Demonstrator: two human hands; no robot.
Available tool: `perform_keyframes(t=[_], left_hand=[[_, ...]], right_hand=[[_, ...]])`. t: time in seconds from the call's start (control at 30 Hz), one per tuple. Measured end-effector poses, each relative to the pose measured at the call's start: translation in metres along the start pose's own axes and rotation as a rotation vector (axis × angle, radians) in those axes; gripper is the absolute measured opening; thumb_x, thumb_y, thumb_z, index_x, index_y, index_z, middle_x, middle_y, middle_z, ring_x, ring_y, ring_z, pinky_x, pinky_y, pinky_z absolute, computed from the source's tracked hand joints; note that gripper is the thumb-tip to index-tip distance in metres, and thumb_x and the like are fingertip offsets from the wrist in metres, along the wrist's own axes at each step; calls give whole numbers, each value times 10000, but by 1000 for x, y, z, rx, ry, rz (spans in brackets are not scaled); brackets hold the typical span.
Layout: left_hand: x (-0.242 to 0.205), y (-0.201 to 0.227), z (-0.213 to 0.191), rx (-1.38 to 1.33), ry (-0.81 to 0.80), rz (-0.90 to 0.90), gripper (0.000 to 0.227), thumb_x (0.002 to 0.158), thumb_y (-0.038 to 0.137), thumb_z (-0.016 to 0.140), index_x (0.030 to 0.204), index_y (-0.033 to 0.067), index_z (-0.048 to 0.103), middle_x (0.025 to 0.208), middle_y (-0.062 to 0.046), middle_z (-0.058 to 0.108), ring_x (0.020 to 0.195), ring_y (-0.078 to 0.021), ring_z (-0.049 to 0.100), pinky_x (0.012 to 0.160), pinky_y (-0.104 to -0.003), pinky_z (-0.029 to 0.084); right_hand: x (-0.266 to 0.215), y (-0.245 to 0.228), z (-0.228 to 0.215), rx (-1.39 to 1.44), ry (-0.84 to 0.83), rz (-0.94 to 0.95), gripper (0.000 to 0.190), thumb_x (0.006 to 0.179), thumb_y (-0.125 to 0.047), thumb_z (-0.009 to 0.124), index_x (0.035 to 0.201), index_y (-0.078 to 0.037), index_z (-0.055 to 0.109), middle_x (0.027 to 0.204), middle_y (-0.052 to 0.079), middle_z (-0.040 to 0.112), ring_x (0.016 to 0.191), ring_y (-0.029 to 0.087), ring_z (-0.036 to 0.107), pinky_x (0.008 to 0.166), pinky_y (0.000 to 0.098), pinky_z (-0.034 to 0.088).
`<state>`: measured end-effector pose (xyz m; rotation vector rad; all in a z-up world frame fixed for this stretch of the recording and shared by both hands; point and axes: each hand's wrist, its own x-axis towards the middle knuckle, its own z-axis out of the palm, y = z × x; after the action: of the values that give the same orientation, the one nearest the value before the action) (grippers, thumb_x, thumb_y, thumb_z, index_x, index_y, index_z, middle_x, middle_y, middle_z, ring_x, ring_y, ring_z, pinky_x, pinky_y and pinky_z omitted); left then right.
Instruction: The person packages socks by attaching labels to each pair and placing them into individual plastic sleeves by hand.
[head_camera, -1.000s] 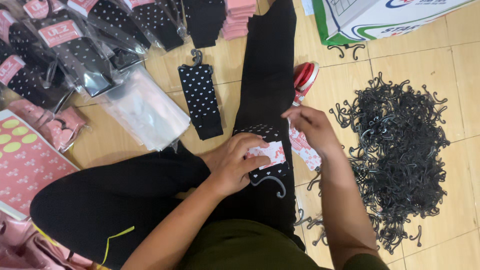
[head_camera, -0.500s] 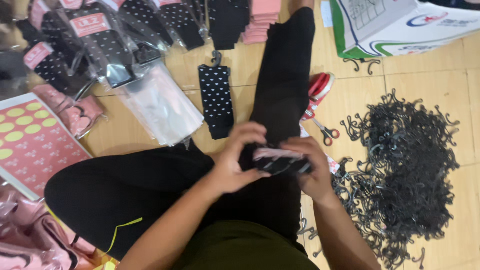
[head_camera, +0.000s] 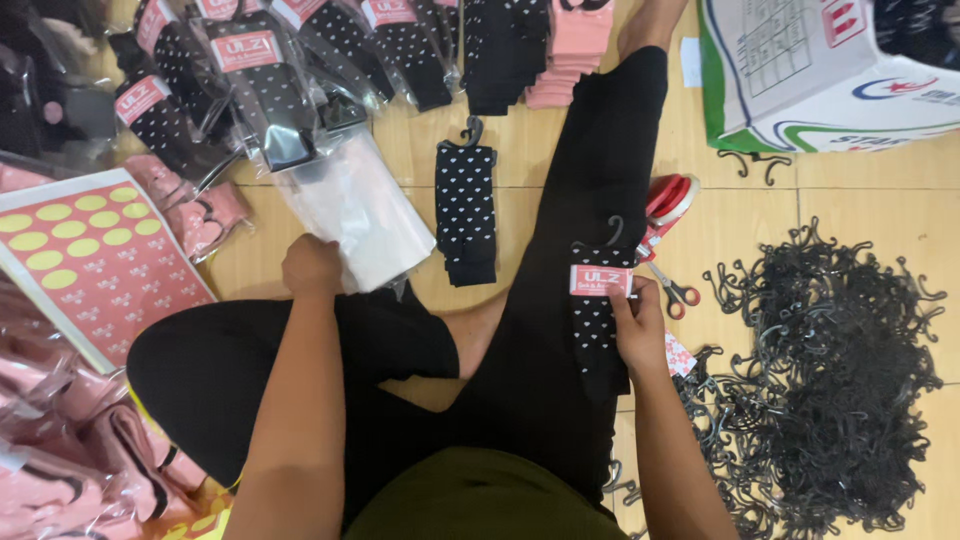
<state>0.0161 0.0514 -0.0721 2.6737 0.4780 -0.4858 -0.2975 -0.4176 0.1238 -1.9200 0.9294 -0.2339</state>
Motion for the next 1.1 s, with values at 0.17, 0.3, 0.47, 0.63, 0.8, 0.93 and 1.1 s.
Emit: perform_keyframes(t=[0.17, 0.3, 0.47, 0.63, 0.8, 0.93, 1.1], left_hand=[[-78, 50, -72, -541, -110, 52, 191, 1071, 254, 586, 1218, 146, 529, 1014, -155, 790, 945, -354, 802, 799, -501, 649], [-139, 94, -124, -1545, -366, -88, 431, 1055, 55, 597, 1363, 231, 353, 1153, -38, 706, 1023, -211, 776, 978, -367, 657], [-169, 130, -141, -1713, -368, 50, 449, 1003, 48, 770, 1299, 212, 475, 906, 32, 681, 827, -136, 763, 820, -260, 680], [-199, 166, -142, -1766, -358, 132, 387, 1028, 104, 786, 1271, 147, 488, 826, 34, 661, 685, -123, 718, 659, -236, 662], [-245, 188, -139, -1729, -396, 127, 355, 1007, 93, 782, 1247, 133, 523, 860, 44, 670, 731, -98, 734, 705, -213, 663], [-291, 210, -163, -1657, -338, 176, 437, 949, 82, 837, 1282, 89, 554, 942, -25, 734, 801, -111, 764, 797, -248, 685], [-338, 224, -151, -1547, -482, 386, 652, 880, 50, 893, 1481, 58, 640, 1324, -114, 774, 1256, -144, 662, 1131, -386, 547]], right_hand=[[-5, -43, -21, 305, -147, -172, 347, 1140, -98, 590, 1458, -52, 460, 1011, 100, 708, 896, 169, 675, 795, 307, 557], [-20, -118, -28, 273, -268, -337, 677, 1112, -27, 559, 1713, -44, 249, 1135, 224, 755, 1032, 248, 729, 910, 394, 593], [-53, -182, -23, 119, -370, -509, 666, 1008, -18, 661, 1640, -18, 451, 1373, 270, 690, 1281, 358, 608, 1087, 513, 509], [-89, -224, -14, -2, -445, -607, 551, 943, -69, 751, 1487, -38, 669, 1471, 200, 709, 1387, 411, 628, 1147, 514, 512], [-89, -209, 2, -27, -304, -588, 606, 983, -79, 727, 1568, -56, 572, 1300, 196, 770, 1252, 371, 711, 1052, 473, 567], [-87, -189, 19, -9, -184, -487, 706, 1036, -117, 681, 1688, -60, 417, 1107, 220, 816, 1111, 363, 776, 944, 471, 601], [-87, -186, 41, 459, -292, -270, 781, 1074, -84, 617, 1740, -100, 210, 1261, 231, 775, 1173, 241, 708, 1052, 425, 587]])
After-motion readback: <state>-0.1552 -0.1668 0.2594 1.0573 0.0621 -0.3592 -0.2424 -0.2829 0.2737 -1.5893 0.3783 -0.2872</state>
